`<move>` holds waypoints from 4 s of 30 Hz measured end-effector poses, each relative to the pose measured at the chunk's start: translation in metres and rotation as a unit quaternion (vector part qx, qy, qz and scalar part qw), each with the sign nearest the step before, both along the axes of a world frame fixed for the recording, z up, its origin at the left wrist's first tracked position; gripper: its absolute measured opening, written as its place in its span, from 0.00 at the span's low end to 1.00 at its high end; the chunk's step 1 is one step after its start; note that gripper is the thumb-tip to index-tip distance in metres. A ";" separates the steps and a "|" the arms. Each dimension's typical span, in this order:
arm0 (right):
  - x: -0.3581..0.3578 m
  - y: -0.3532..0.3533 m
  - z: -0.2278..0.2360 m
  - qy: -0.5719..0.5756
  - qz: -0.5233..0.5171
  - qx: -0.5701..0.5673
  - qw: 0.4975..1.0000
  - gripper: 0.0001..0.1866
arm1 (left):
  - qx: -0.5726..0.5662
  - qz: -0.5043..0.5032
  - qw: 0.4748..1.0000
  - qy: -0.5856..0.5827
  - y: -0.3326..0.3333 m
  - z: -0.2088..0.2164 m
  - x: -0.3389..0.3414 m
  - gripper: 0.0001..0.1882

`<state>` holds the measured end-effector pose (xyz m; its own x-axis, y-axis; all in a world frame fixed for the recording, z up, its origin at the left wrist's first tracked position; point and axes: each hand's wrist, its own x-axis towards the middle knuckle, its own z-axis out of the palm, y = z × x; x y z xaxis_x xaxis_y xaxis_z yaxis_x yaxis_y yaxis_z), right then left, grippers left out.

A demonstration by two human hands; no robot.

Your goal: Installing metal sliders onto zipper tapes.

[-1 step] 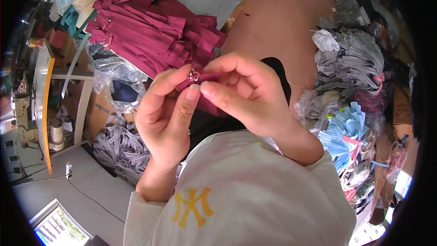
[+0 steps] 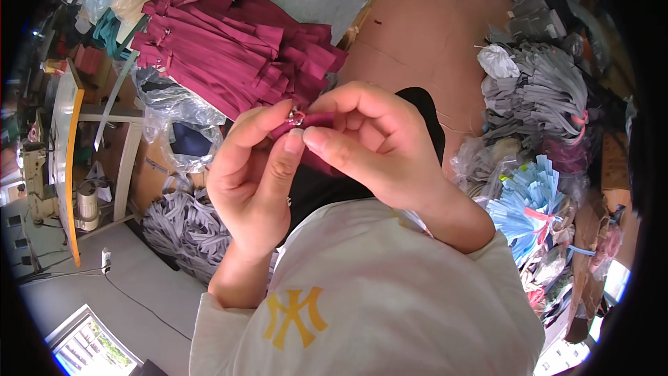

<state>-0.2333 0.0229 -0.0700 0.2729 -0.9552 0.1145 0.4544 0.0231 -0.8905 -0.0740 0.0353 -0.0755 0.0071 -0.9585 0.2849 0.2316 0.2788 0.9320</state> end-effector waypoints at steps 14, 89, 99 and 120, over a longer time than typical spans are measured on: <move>-0.002 -0.002 0.007 0.089 -0.024 -0.026 0.995 0.07 | 0.073 -0.022 0.989 0.127 0.004 0.000 0.001 0.13; -0.008 -0.003 0.013 0.243 -0.048 -0.214 0.945 0.05 | -0.156 -0.054 0.977 -0.137 -0.010 -0.004 0.021 0.10; 0.000 0.001 0.004 0.244 -0.110 -0.223 0.937 0.06 | -0.187 -0.006 0.961 -0.205 -0.007 -0.005 0.017 0.09; -0.009 -0.007 -0.001 0.202 -0.141 -0.397 0.884 0.13 | -0.286 0.012 0.930 -0.231 0.000 0.013 0.019 0.12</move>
<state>-0.2427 0.0155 -0.0707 0.2082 -0.6540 0.7273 -0.0177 -0.7460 -0.6657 -0.0546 0.0356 -0.0626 -0.2242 -0.6510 0.7252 -0.1697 0.7588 0.6288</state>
